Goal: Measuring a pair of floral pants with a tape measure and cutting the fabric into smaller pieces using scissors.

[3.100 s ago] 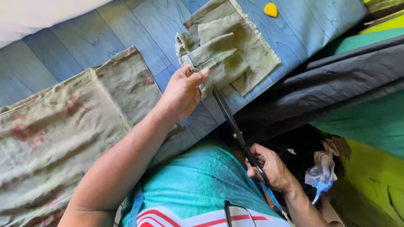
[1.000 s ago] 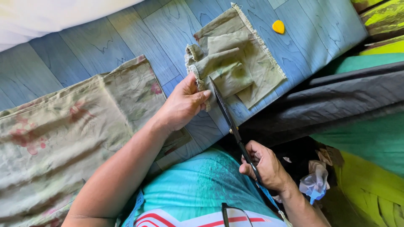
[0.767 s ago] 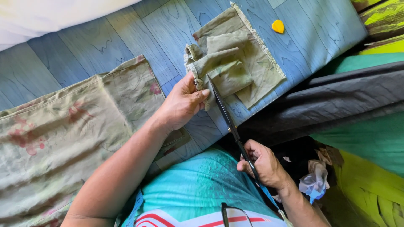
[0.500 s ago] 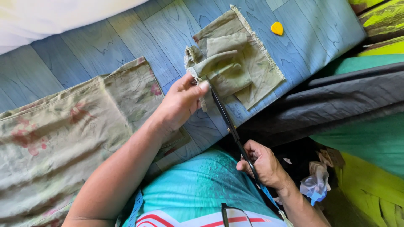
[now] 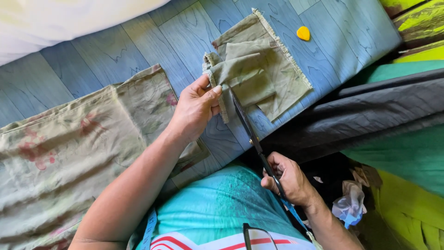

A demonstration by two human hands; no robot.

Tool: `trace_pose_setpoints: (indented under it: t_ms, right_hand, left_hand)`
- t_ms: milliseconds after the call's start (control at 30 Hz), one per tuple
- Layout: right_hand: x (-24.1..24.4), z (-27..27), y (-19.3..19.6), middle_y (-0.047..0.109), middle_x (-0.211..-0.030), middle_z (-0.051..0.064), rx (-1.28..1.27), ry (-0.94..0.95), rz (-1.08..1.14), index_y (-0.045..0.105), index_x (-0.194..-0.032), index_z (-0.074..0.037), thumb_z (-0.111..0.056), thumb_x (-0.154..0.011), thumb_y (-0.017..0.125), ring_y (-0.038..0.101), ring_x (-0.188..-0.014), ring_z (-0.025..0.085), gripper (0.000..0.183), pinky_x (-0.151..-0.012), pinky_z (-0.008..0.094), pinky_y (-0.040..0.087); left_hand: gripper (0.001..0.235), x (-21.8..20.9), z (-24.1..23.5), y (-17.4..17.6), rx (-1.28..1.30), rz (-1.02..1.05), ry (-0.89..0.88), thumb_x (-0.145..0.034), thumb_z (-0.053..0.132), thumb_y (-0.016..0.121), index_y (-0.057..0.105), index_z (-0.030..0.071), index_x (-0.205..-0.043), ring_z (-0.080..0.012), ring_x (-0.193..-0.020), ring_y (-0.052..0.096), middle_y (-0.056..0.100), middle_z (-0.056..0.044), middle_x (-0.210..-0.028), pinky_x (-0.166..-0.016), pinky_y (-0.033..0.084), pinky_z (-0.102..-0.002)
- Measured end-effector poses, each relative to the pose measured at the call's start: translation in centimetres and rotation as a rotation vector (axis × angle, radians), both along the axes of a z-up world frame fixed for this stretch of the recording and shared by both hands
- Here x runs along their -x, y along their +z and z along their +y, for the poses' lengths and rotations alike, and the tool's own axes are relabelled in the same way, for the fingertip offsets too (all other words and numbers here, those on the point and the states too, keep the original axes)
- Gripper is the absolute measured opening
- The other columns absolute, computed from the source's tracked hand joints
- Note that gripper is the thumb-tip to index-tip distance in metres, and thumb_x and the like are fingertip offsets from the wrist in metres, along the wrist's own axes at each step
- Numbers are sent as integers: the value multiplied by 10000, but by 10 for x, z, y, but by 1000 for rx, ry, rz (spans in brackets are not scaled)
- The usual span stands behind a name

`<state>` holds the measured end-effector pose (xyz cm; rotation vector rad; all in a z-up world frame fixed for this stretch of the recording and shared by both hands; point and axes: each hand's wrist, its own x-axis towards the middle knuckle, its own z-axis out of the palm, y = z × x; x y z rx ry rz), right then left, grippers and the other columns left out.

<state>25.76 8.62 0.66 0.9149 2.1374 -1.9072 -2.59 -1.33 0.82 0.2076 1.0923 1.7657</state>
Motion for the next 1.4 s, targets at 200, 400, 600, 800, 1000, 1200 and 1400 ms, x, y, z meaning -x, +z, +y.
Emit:
trace_pose_setpoints:
  t_ms: [200,400,600,800,1000,1200,1400]
  right_hand:
    - [-3,6,5,571,-640,-16,56,44,-24,579,-798,-102,-702,-640,738,508,-552,65,641,-457,245,386]
    - [-8,10,1,578,-661,-8,125,16,-40,576,-811,-93,-692,-619,763,512,-565,67,656,-467,243,398]
    - [-5,13,2,581,-660,-11,127,26,-33,586,-813,-93,-700,-629,753,507,-556,65,656,-459,240,394]
    - [-1,16,-2,587,-672,-13,136,48,14,571,-819,-96,-692,-664,747,506,-554,60,640,-452,238,393]
    - [8,16,1,598,-690,-15,115,24,-8,588,-827,-98,-695,-641,748,524,-574,63,645,-477,234,407]
    - [10,14,2,627,-698,-7,66,0,-44,586,-812,-102,-666,-605,780,565,-604,73,632,-518,234,446]
    - [8,14,-1,632,-664,-4,25,12,-46,574,-800,-103,-661,-595,785,565,-581,70,631,-504,238,449]
  left_hand:
    - [359,6,1,-6,-73,-28,-5,-1021,121,565,566,67,-1376,-83,-741,583,589,19,-839,-765,595,-320]
    - [222,7,4,2,42,60,-40,-1030,80,545,619,121,-1235,-74,-631,340,366,61,-728,-600,378,-246]
    - [175,7,6,-6,-1,-23,-69,-1043,84,543,597,116,-1207,-82,-623,388,412,51,-746,-597,381,-240]
    - [153,6,5,-9,-43,-41,-92,-1036,98,562,582,90,-1188,-115,-705,568,523,9,-802,-701,538,-291]
    - [68,3,7,-20,-68,-36,-87,-1022,112,597,605,112,-1090,-99,-651,472,515,5,-766,-591,410,-246]
    - [41,5,8,-15,-73,-39,-93,-1034,95,572,580,111,-997,-97,-633,453,490,5,-749,-580,400,-251]
    - [63,7,6,-13,-8,-45,-99,-1021,100,587,598,100,-1083,-133,-744,638,598,11,-835,-695,583,-324]
